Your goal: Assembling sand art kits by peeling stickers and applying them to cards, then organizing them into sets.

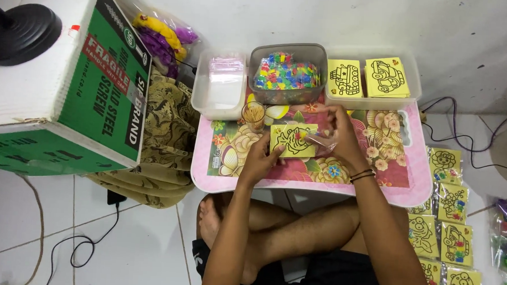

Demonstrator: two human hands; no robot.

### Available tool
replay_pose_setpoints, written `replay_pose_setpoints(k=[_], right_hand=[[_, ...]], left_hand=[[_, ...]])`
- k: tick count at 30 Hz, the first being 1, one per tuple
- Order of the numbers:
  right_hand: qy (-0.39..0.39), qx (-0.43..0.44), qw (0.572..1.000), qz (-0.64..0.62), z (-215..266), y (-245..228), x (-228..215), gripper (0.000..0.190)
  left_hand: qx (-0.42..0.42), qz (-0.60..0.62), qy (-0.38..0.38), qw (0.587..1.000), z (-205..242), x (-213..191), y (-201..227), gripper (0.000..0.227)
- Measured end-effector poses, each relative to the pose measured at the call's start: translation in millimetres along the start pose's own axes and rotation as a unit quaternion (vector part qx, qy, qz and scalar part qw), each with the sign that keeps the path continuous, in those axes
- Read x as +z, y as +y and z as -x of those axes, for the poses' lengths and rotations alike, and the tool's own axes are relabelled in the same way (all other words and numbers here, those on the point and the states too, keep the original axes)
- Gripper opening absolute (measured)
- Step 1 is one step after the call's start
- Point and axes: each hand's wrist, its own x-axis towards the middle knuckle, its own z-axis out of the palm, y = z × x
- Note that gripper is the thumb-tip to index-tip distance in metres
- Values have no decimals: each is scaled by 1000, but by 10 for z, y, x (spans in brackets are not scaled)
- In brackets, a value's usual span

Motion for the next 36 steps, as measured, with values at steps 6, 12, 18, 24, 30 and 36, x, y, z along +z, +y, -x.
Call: replay_pose_setpoints(k=[6, 12, 18, 24, 30, 36], right_hand=[[-79, -19, 996, 44, -48, -5, 71, 55], [-89, 38, 994, 58, 43, -108, 35, 36], [-108, 39, 992, 52, 44, -235, 95, 22], [-119, 87, 988, -40, 150, -176, -36, 26], [-148, 84, 982, -85, 73, -91, -83, 30], [-136, 61, 987, -66, 56, -110, -66, 22]], left_hand=[[10, -4, -32, 999, -48, -32, -172, 13], [14, -38, -51, 998, -54, -39, -199, 19], [4, -65, -7, 998, -124, -88, -415, 21], [-37, 20, 6, 999, -38, 12, -54, 17], [-32, -29, -25, 999, -59, -41, -272, 23], [-2, -77, -35, 996, -114, -66, -444, 28]])
